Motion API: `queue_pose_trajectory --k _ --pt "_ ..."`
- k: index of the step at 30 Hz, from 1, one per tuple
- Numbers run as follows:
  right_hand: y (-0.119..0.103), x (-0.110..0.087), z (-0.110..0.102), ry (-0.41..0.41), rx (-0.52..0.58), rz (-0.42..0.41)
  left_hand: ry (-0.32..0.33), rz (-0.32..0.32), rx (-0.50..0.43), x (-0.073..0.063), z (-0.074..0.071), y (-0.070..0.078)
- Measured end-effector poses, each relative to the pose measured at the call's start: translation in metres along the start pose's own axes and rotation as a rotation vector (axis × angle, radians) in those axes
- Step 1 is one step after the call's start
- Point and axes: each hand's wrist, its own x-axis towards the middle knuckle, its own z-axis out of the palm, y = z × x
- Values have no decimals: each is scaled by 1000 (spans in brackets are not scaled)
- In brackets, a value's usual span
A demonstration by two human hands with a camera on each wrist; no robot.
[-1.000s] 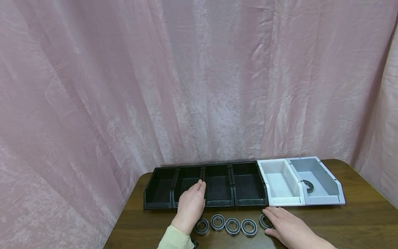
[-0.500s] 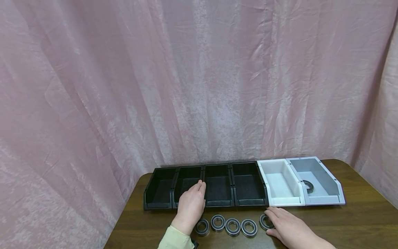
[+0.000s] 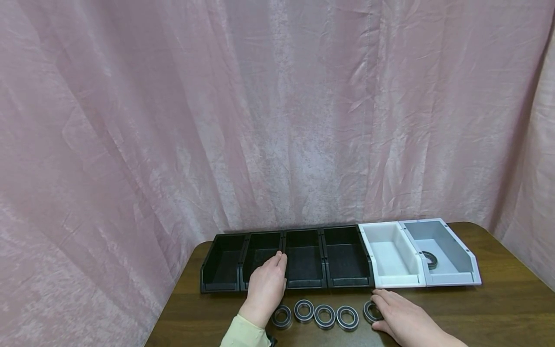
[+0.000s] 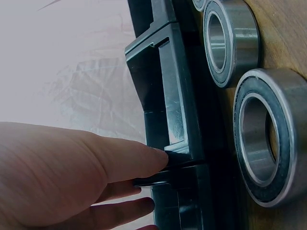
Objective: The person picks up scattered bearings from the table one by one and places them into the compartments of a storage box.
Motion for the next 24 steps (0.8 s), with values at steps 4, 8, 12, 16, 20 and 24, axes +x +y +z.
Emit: queue_pose_trajectory --k 4,8,12,16,20,24 --pt "1 -4 -2 41 -35 -42 -2 -1 -4 0 0 0" --pt "2 -8 -4 78 -71 -79 -11 -8 -5 1 -1 0" --pt "2 -13 -7 89 -92 -100 -12 -7 -4 1 0 0" --pt "2 -18 -11 101 -115 -123 -19 -5 -9 0 0 0" --pt "2 -22 -15 135 -146 -155 -19 -2 -15 -1 0 0" --pt "1 -26 -21 200 -179 -183 -21 -6 -21 -1 -1 0"
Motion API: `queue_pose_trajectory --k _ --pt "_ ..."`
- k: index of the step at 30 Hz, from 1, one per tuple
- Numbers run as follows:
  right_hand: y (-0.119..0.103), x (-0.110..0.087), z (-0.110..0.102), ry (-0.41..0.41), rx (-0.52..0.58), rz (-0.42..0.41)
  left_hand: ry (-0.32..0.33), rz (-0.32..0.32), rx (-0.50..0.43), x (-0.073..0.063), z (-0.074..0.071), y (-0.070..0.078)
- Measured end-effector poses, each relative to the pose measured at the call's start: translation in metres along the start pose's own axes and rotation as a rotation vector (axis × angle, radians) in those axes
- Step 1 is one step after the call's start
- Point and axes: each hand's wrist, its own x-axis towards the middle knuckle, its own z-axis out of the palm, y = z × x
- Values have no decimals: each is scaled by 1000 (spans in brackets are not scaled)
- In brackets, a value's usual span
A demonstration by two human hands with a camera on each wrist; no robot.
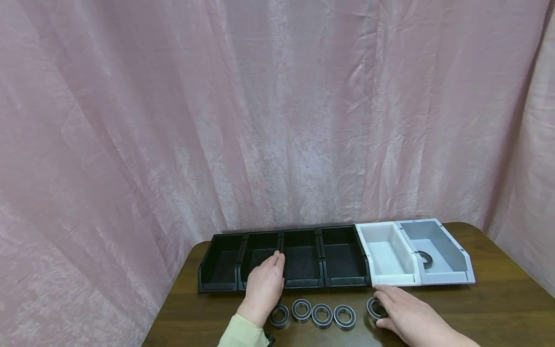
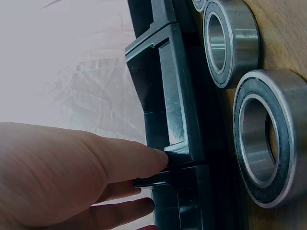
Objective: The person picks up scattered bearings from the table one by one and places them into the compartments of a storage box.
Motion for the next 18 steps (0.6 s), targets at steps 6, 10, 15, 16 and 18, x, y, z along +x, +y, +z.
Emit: queue_pose_trajectory --k 6,10,15,16,18 --pt "0 0 -10 -5 -24 22 -2 -2 -5 0 0 -1" --pt "0 1 -14 -41 -6 44 4 -1 -5 0 1 -1" --pt "-1 1 -16 -11 -17 34 10 2 -6 0 3 -1" --pt "-1 1 -16 1 -24 29 12 4 -4 1 3 -2" --pt "-1 1 -18 38 -49 16 22 7 0 1 3 -1"
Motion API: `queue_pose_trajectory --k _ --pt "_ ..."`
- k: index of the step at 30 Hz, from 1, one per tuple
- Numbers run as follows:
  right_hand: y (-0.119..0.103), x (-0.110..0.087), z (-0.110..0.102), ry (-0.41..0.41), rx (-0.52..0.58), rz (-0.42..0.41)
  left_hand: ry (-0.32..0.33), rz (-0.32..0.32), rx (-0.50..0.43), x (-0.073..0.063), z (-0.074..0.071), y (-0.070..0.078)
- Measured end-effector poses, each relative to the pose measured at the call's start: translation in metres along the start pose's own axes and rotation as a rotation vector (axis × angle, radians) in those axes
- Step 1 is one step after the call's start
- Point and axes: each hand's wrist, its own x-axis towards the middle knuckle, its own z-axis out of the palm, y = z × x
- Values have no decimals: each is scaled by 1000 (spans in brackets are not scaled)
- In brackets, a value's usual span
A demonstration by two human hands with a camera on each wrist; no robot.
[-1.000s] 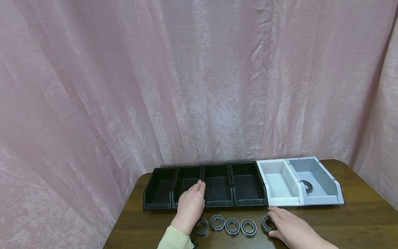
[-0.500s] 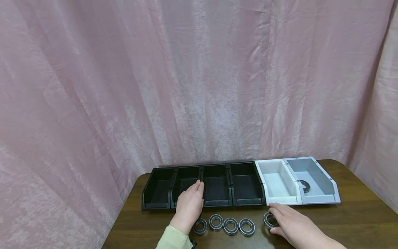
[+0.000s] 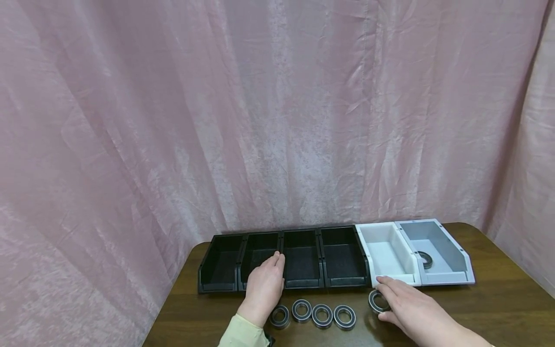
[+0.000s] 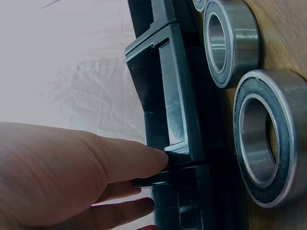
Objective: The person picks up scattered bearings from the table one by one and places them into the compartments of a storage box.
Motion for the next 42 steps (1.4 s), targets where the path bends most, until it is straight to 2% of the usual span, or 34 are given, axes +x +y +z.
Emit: queue_pose_trajectory --k 7,15,28,35,42 --pt "2 3 -6 128 -80 -33 0 1 4 1 0 0" --pt "10 8 -11 251 -121 -93 0 2 4 0 0 0" --pt "24 17 -22 174 -37 0 3 11 4 0 -2 0" --pt "29 22 -25 197 -37 -9 0 7 1 0 -2 0" --pt "33 27 -26 185 -39 23 1 10 1 0 -3 0"
